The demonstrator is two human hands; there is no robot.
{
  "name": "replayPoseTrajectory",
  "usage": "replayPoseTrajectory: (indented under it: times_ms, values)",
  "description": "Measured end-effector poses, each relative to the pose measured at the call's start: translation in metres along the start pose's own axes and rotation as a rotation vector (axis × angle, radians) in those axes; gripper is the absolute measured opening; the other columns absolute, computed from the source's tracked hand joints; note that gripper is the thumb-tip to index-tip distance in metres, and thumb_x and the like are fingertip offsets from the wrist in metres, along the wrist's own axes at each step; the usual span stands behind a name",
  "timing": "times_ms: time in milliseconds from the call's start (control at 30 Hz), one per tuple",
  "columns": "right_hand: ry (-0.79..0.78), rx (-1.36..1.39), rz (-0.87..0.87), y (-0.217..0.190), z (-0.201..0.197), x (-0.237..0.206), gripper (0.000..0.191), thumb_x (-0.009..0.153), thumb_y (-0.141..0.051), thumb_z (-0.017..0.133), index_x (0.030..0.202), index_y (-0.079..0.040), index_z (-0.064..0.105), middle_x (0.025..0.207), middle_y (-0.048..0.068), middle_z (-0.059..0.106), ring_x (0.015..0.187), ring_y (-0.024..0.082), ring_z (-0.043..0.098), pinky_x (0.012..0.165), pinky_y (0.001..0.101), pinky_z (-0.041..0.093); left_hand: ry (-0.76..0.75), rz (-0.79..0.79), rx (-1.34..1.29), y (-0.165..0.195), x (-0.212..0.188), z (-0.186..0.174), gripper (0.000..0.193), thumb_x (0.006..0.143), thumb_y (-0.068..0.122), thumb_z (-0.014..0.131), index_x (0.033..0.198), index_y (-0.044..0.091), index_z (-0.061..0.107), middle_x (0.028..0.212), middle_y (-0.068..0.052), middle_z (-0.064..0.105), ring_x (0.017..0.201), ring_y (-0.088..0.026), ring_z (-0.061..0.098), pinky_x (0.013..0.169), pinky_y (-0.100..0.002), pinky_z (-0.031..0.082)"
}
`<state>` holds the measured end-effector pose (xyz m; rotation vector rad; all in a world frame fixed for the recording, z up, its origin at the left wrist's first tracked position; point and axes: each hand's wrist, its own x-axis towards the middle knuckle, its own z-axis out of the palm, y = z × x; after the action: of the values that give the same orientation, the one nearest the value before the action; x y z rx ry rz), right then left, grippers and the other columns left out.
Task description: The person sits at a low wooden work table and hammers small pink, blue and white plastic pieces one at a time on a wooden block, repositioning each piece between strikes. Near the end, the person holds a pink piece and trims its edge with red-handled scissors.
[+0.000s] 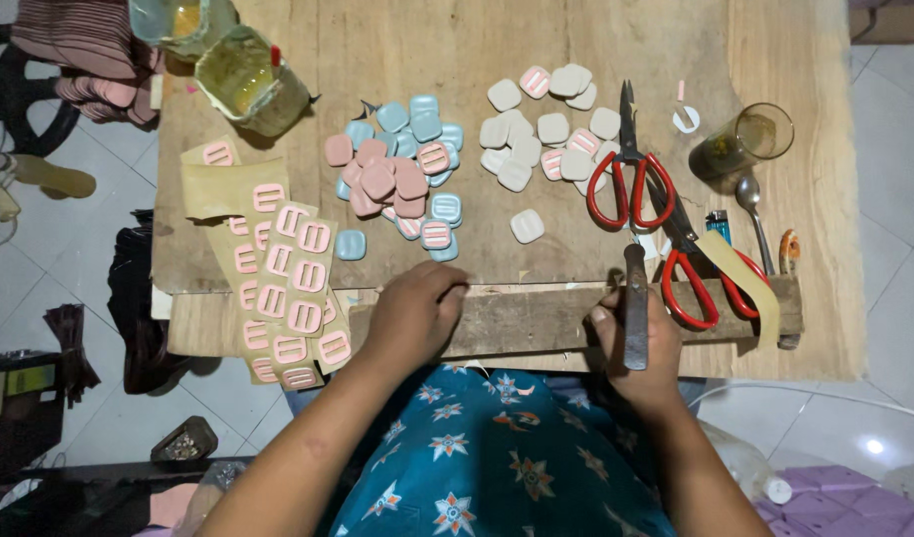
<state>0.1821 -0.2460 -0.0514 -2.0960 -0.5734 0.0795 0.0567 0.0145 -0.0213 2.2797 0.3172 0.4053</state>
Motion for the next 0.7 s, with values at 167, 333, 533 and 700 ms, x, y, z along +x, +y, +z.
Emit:
replayPoseTrajectory:
  times_ms: [167, 333, 533, 700]
  values:
    - [-0.041, 0.172, 0.091, 0.004, -0.004, -0.004, 0.018, 0.092, -0.009, 0.069, 0.106, 0.001, 0.062, 0.086, 0.009, 0.071, 0.079, 0.016, 0.069, 0.074, 0.0297, 0.055, -0.245, -0.025, 0.005, 0.007, 0.034, 0.026, 0.022, 0.09, 0.027, 0.067, 0.094, 0.007, 0.074, 0.095, -0.015, 0.072, 0.09, -0.036, 0.068, 0.078, -0.046, 0.053]
    - [-0.066, 0.148, 0.142, 0.007, -0.007, -0.006, 0.019, 0.092, -0.009, 0.069, 0.107, 0.001, 0.062, 0.088, 0.009, 0.07, 0.079, 0.017, 0.067, 0.073, 0.0299, 0.054, -0.473, -0.153, 0.021, 0.017, 0.043, 0.033, 0.036, 0.092, 0.042, 0.064, 0.091, 0.008, 0.074, 0.088, -0.016, 0.071, 0.088, -0.037, 0.068, 0.076, -0.05, 0.052]
    - [-0.077, 0.173, 0.125, 0.009, -0.008, -0.004, 0.018, 0.094, -0.011, 0.068, 0.106, 0.001, 0.062, 0.089, 0.009, 0.071, 0.081, 0.016, 0.067, 0.076, 0.0306, 0.054, -0.396, -0.27, 0.071, 0.001, 0.026, 0.015, 0.037, 0.09, 0.044, 0.066, 0.089, 0.007, 0.072, 0.09, -0.016, 0.071, 0.088, -0.036, 0.068, 0.076, -0.049, 0.052]
    - [-0.041, 0.039, 0.052, 0.015, -0.002, -0.003, 0.021, 0.093, -0.012, 0.071, 0.106, 0.001, 0.061, 0.089, 0.009, 0.07, 0.083, 0.017, 0.069, 0.078, 0.032, 0.055, -0.205, -0.335, 0.144, -0.028, -0.004, -0.027, 0.033, 0.089, 0.037, 0.068, 0.095, 0.006, 0.073, 0.096, -0.018, 0.071, 0.092, -0.039, 0.067, 0.079, -0.049, 0.052]
